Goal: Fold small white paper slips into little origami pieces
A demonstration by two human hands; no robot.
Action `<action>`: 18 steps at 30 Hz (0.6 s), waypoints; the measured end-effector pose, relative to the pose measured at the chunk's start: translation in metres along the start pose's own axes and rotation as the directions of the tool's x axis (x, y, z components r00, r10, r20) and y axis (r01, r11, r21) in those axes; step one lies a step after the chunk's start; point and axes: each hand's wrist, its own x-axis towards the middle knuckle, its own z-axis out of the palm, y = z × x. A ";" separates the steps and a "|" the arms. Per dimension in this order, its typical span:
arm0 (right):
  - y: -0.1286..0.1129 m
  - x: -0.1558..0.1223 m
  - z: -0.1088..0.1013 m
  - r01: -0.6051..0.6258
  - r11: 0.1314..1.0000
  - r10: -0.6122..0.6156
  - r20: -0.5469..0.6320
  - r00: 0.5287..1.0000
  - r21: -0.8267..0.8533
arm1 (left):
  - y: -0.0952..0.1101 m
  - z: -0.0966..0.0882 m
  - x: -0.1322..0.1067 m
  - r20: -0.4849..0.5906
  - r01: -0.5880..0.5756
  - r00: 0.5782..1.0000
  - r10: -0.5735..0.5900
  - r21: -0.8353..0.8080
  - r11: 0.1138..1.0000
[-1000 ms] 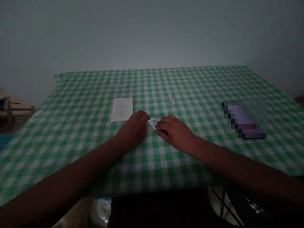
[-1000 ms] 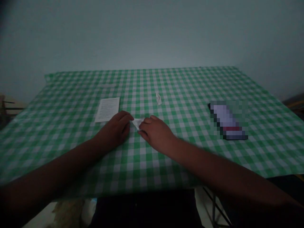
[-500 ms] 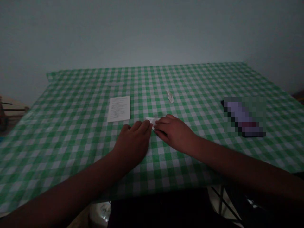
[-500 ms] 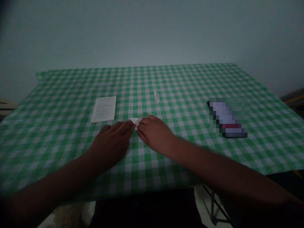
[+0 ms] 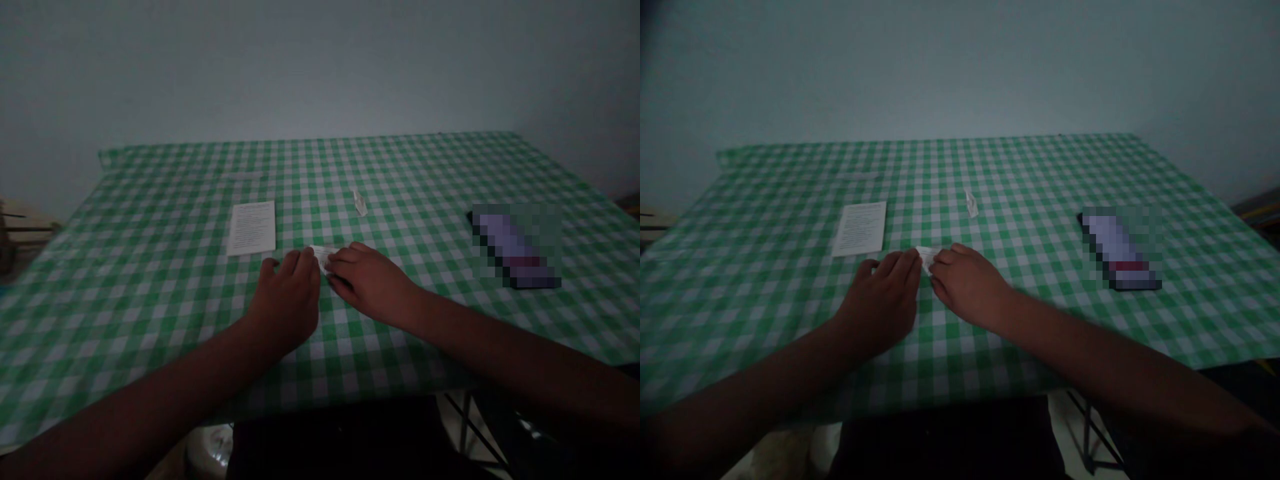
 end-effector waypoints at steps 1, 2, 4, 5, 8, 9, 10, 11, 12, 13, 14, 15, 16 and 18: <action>0.000 0.000 0.000 0.003 1.000 -0.003 -0.003 1.000 0.001 | 0.000 0.000 0.000 0.001 0.005 1.000 -0.005 0.002 1.000; 0.000 0.000 0.000 0.004 1.000 -0.004 -0.005 1.000 0.004 | 0.000 0.001 0.000 -0.001 0.011 1.000 -0.011 0.004 1.000; 0.000 0.000 0.001 0.005 1.000 -0.005 -0.008 1.000 0.014 | -0.001 0.002 0.000 -0.009 0.016 1.000 -0.016 0.006 1.000; 0.000 -0.001 0.001 0.006 1.000 -0.006 -0.009 1.000 0.020 | -0.001 0.002 0.000 -0.015 0.015 1.000 -0.015 0.003 1.000; 0.001 -0.002 0.001 0.004 0.999 -0.003 -0.015 1.000 0.046 | -0.006 0.002 0.000 -0.030 0.018 0.999 -0.019 -0.040 0.999; 0.001 -0.002 0.001 0.001 0.998 0.000 -0.019 1.000 0.056 | -0.008 0.001 0.000 -0.033 0.030 0.999 -0.032 -0.064 0.998; 0.002 -0.003 0.001 -0.003 0.998 0.004 -0.022 1.000 0.068 | -0.010 0.000 0.001 -0.037 0.045 0.998 -0.049 -0.090 0.995; 0.002 -0.004 0.000 -0.008 0.997 0.009 -0.022 1.000 0.081 | -0.012 0.000 0.002 -0.045 0.054 0.997 -0.059 -0.118 0.992; 0.002 -0.004 -0.001 -0.012 0.995 0.014 -0.021 1.000 0.096 | -0.014 -0.001 0.002 -0.056 0.049 0.997 -0.058 -0.148 0.988; 0.001 -0.005 -0.002 -0.017 0.993 0.019 -0.018 1.000 0.113 | -0.015 -0.002 0.003 -0.068 0.027 0.997 -0.040 -0.180 0.983; 0.000 -0.005 -0.003 -0.022 0.991 0.024 -0.016 1.000 0.130 | -0.016 -0.002 0.004 -0.076 -0.007 0.997 -0.009 -0.216 0.976; -0.001 -0.005 -0.004 -0.028 0.989 0.031 -0.012 0.999 0.145 | -0.016 -0.002 0.004 -0.081 -0.048 0.996 0.028 -0.253 0.966; -0.002 -0.006 -0.005 -0.037 0.986 0.039 -0.010 0.999 0.161 | -0.017 -0.001 0.005 -0.081 -0.084 0.995 0.063 -0.290 0.953; -0.002 -0.007 -0.007 -0.075 0.977 0.079 -0.013 0.997 0.201 | -0.018 0.001 0.006 -0.076 -0.125 0.992 0.105 -0.345 0.930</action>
